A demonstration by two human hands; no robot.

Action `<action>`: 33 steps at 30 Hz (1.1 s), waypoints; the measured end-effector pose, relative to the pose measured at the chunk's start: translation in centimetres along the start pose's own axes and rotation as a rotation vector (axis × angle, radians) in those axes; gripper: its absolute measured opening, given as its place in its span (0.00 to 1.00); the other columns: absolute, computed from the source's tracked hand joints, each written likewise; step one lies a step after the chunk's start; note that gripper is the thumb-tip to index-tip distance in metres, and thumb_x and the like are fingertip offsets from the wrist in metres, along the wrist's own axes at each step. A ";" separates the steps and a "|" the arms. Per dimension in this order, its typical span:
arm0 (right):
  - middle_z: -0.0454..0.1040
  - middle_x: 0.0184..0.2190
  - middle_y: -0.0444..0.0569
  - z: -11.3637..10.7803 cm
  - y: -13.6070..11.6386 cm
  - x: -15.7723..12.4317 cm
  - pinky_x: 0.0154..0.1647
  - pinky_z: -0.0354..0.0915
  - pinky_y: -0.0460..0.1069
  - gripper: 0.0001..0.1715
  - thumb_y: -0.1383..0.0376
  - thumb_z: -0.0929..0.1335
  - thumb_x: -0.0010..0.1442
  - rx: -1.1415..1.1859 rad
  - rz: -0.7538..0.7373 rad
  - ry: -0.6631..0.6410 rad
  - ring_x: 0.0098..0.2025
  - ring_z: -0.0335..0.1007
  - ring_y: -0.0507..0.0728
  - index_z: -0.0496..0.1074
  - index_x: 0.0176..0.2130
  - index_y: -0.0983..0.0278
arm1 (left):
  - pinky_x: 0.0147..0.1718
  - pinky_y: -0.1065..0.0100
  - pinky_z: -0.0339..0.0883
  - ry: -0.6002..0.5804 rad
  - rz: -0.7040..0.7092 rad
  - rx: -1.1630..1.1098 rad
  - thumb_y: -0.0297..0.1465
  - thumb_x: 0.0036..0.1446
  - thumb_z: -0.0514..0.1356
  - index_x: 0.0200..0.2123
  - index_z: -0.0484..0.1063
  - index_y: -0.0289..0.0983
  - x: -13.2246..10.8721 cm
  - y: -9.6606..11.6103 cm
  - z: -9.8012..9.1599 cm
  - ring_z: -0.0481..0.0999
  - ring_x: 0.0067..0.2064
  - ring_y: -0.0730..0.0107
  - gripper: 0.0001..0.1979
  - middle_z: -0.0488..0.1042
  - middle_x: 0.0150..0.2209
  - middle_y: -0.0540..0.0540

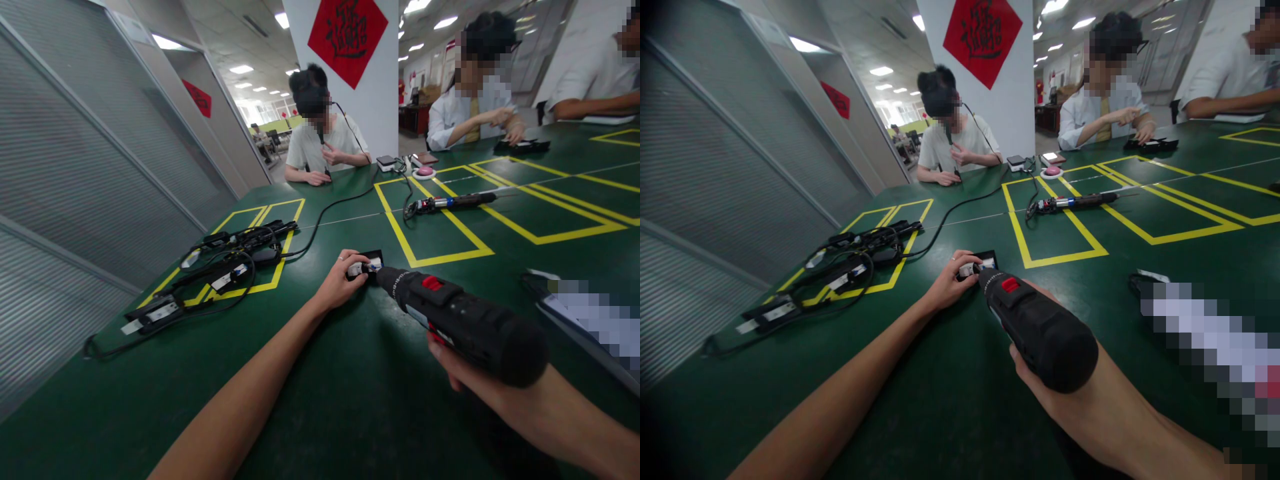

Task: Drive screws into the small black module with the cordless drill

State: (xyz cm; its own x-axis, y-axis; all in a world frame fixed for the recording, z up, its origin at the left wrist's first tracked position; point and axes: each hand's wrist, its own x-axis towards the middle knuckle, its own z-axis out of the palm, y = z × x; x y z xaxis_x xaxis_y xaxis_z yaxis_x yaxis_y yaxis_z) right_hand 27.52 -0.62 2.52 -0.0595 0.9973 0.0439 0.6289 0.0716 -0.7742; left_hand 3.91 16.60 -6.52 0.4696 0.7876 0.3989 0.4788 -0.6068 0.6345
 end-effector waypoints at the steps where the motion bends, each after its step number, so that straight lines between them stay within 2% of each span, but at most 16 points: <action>1: 0.76 0.30 0.46 0.0 0.0 0.0 0.36 0.75 0.53 0.22 0.57 0.67 0.54 0.002 0.000 -0.003 0.39 0.77 0.62 0.70 0.50 0.53 | 0.58 0.57 0.59 0.001 -0.001 0.000 0.23 0.55 0.59 0.46 0.71 0.41 0.0 0.0 0.0 0.67 0.55 0.61 0.15 0.66 0.49 0.44; 12: 0.77 0.30 0.46 0.1 0.2 0.0 0.37 0.75 0.53 0.25 0.55 0.67 0.54 -0.045 0.017 0.026 0.39 0.77 0.61 0.70 0.51 0.52 | 0.58 0.57 0.58 0.010 0.016 -0.010 0.23 0.55 0.59 0.45 0.71 0.40 0.0 -0.3 0.2 0.67 0.55 0.61 0.14 0.66 0.48 0.44; 23: 0.77 0.29 0.45 0.2 0.2 0.0 0.38 0.75 0.53 0.20 0.56 0.68 0.54 -0.028 0.008 0.020 0.40 0.77 0.61 0.72 0.48 0.52 | 0.59 0.58 0.57 0.002 0.013 -0.019 0.24 0.55 0.59 0.45 0.70 0.40 0.0 -0.2 0.0 0.65 0.56 0.61 0.13 0.66 0.49 0.44; 33: 0.77 0.29 0.46 0.1 0.2 0.0 0.38 0.74 0.53 0.22 0.54 0.67 0.54 -0.048 0.017 0.020 0.38 0.77 0.61 0.71 0.49 0.52 | 0.59 0.57 0.56 0.000 -0.016 -0.030 0.25 0.56 0.59 0.45 0.72 0.40 0.0 -0.3 0.0 0.65 0.57 0.60 0.13 0.66 0.49 0.44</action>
State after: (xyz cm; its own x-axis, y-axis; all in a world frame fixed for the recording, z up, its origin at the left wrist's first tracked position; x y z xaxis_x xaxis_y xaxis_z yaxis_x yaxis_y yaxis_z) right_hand 27.53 -0.61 2.27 -0.0331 0.9985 0.0435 0.6658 0.0545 -0.7441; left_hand 3.81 16.77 -6.72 0.4617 0.7973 0.3887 0.4640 -0.5906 0.6602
